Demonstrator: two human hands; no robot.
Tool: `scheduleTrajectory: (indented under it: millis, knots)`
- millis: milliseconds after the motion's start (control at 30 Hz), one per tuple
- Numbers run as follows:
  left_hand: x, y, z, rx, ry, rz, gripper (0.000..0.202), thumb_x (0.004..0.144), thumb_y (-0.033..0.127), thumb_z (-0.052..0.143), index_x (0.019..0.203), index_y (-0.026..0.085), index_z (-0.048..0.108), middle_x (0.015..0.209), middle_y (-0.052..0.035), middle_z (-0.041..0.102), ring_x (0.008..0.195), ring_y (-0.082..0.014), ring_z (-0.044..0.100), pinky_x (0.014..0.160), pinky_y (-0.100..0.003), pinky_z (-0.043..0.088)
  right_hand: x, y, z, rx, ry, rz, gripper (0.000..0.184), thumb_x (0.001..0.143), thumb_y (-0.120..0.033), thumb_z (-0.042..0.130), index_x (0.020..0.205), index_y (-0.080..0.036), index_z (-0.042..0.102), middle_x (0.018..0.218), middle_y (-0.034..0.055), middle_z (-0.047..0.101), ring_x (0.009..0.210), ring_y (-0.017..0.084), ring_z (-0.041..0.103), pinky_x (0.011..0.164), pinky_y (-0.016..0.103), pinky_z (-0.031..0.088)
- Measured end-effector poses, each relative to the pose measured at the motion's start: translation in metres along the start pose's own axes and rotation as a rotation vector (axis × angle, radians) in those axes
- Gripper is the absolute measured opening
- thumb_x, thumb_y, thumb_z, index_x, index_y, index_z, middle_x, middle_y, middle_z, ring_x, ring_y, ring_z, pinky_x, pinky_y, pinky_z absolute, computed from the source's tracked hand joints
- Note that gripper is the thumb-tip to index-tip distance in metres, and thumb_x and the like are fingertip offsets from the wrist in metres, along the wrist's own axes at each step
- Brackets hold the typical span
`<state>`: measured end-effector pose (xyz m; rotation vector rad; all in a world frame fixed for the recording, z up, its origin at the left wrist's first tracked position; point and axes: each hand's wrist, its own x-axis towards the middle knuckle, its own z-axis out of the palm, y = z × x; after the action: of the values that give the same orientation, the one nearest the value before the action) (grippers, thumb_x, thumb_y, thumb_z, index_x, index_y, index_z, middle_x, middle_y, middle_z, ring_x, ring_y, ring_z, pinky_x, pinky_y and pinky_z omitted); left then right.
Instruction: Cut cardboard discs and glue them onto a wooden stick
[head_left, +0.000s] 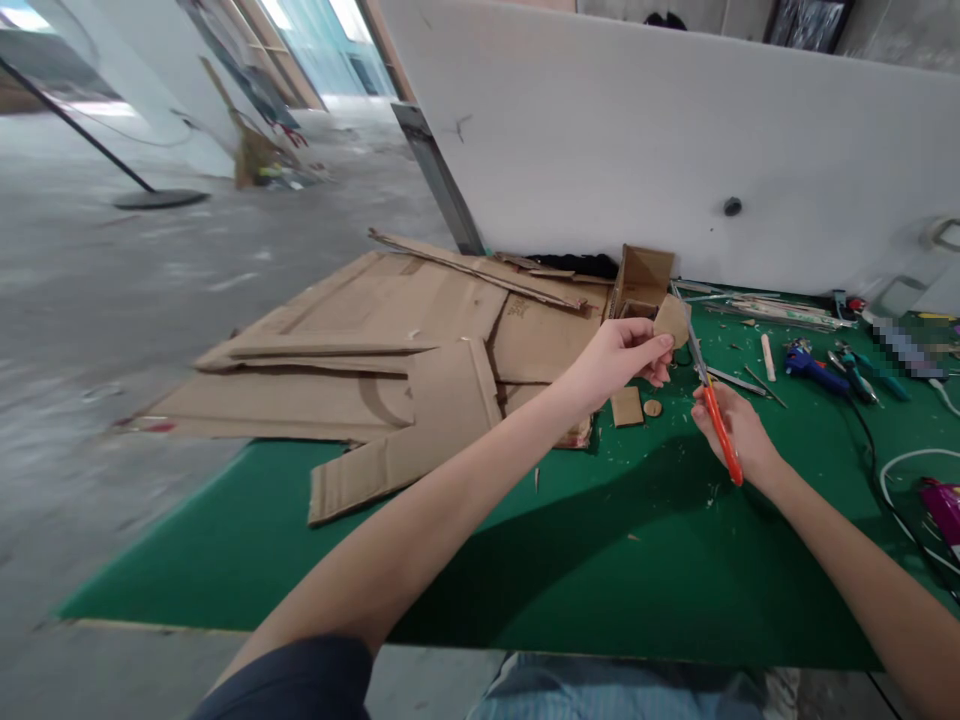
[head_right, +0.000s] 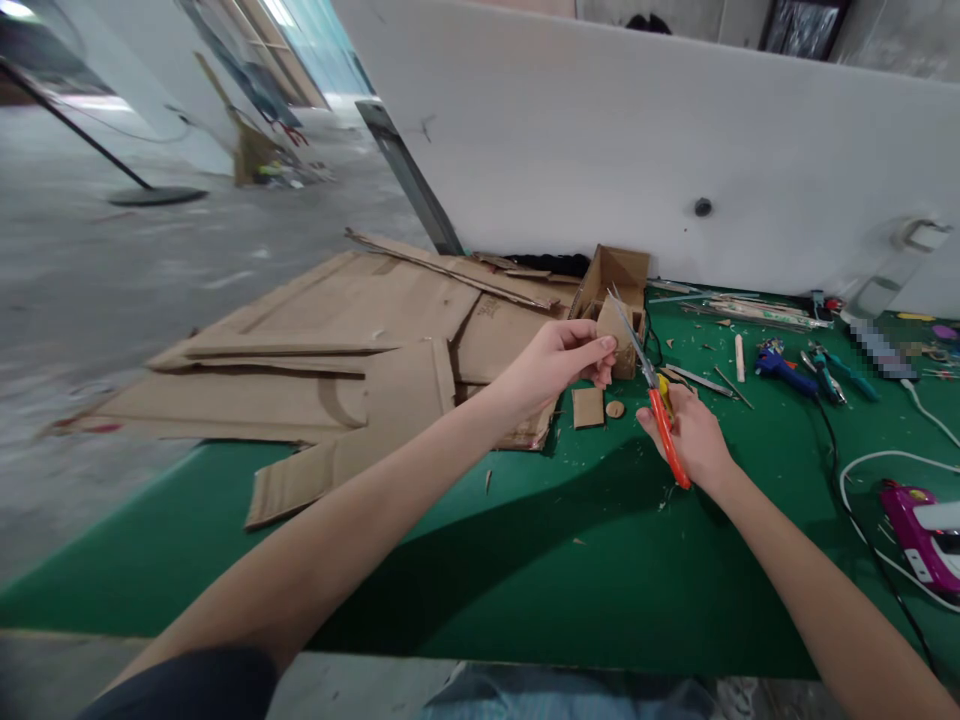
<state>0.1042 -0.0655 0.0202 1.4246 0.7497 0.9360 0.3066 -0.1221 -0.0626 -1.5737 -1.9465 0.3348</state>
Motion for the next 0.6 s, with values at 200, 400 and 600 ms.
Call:
scheduleTrajectory:
  millis: [200, 400, 600]
  knots:
    - [-0.002, 0.006, 0.001, 0.063, -0.010, 0.008, 0.024, 0.092, 0.019, 0.056, 0.070, 0.012, 0.057, 0.057, -0.0016, 0.062, 0.053, -0.0075, 0.061, 0.056, -0.020, 0.052, 0.005, -0.005, -0.011, -0.094, -0.013, -0.014, 0.040, 0.089, -0.058, 0.042, 0.077, -0.022, 0.054, 0.075, 0.0060, 0.062, 0.071, 0.021, 0.062, 0.070, 0.032, 0.046]
    - [-0.003, 0.004, 0.001, 0.048, -0.012, -0.006, 0.025, 0.092, 0.021, 0.057, 0.069, 0.012, 0.056, 0.057, -0.0008, 0.060, 0.053, -0.0068, 0.059, 0.056, -0.020, 0.051, 0.009, -0.003, -0.006, -0.193, 0.002, 0.014, 0.043, 0.092, -0.052, 0.034, 0.063, -0.023, 0.047, 0.060, 0.0066, 0.058, 0.056, 0.020, 0.057, 0.058, 0.031, 0.040]
    - [-0.001, 0.006, 0.001, -0.049, 0.061, -0.045, 0.015, 0.092, 0.018, 0.057, 0.078, 0.013, 0.054, 0.075, -0.0032, 0.067, 0.064, -0.0085, 0.067, 0.061, -0.021, 0.054, 0.005, 0.007, -0.002, -0.144, 0.063, -0.039, 0.042, 0.092, -0.052, 0.040, 0.070, -0.021, 0.057, 0.062, 0.0061, 0.061, 0.059, 0.020, 0.059, 0.061, 0.030, 0.043]
